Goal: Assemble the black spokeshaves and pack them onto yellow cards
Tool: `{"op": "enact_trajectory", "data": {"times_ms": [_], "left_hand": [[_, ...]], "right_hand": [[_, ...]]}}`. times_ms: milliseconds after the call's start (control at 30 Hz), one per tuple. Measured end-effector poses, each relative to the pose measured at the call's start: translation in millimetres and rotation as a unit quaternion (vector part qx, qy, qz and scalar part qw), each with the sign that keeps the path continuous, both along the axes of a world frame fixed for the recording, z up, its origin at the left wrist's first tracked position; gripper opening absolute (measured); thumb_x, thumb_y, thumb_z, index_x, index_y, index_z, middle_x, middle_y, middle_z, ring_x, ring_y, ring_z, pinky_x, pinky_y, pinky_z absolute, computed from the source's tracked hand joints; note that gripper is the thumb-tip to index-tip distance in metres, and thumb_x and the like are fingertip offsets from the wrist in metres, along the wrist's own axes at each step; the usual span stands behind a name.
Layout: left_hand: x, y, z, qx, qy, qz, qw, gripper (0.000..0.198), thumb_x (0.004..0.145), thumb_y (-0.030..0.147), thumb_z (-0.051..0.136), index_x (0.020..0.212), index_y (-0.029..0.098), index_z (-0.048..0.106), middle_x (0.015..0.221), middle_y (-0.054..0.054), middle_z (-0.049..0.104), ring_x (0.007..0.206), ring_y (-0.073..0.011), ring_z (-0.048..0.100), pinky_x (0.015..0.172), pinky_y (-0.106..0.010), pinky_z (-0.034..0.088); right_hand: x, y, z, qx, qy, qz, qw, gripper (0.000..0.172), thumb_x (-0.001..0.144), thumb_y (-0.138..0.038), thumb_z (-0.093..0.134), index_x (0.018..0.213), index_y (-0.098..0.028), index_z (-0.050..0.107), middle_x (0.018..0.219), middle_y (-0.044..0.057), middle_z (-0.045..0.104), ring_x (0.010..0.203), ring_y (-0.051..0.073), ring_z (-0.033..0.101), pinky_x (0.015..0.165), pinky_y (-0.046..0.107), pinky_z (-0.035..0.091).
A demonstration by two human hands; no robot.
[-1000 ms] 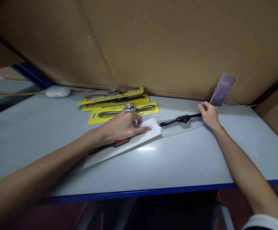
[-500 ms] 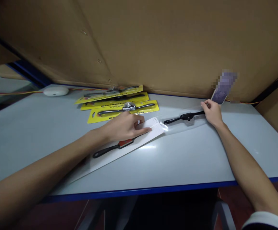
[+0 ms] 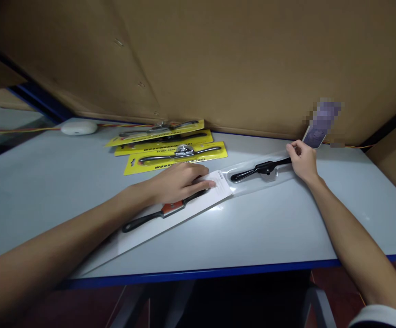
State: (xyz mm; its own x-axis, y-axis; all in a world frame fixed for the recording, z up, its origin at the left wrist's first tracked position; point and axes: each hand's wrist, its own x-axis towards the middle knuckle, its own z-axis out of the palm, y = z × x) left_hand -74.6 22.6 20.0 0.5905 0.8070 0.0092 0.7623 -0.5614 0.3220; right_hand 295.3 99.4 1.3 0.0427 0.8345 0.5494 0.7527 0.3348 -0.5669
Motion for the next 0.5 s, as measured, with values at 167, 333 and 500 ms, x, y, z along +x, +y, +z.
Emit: {"op": "enact_trajectory", "data": {"times_ms": [167,333,500], "left_hand": [[1,-1,-3.6,0.016,0.004,-0.029,0.999,0.056,0.103,0.065,0.027,0.071,0.023,0.044,0.067,-0.004,0.056,0.06,-0.019,0.044,0.058,-0.033,0.025],[5,-4,-2.7,0.025,0.003,-0.035,0.999,0.055,0.102,0.065,0.034,0.07,0.022,0.045,0.067,-0.004,0.057,0.061,-0.0189,0.046,0.059,-0.032,0.025],[7,-5,-2.2,0.016,0.005,-0.008,1.0,0.054,0.101,0.066,0.039,0.069,0.022,0.045,0.066,-0.004,0.056,0.058,-0.0181,0.045,0.058,-0.032,0.023]], "right_hand": [[-6,-4,0.4,-0.011,0.001,0.026,1.0,0.029,0.086,-0.049,0.056,0.073,-0.024,0.057,0.061,-0.002,0.051,0.061,0.017,0.046,0.063,0.032,0.036],[-19,-12,3.4,-0.032,-0.009,0.046,0.998,0.029,0.088,-0.05,0.054,0.074,-0.024,0.056,0.062,-0.001,0.053,0.061,0.018,0.047,0.063,0.033,0.036],[-30,-18,6.6,-0.035,-0.001,0.045,0.998,0.026,0.087,-0.046,0.054,0.073,-0.024,0.055,0.063,-0.001,0.052,0.062,0.018,0.047,0.063,0.033,0.035]]}}
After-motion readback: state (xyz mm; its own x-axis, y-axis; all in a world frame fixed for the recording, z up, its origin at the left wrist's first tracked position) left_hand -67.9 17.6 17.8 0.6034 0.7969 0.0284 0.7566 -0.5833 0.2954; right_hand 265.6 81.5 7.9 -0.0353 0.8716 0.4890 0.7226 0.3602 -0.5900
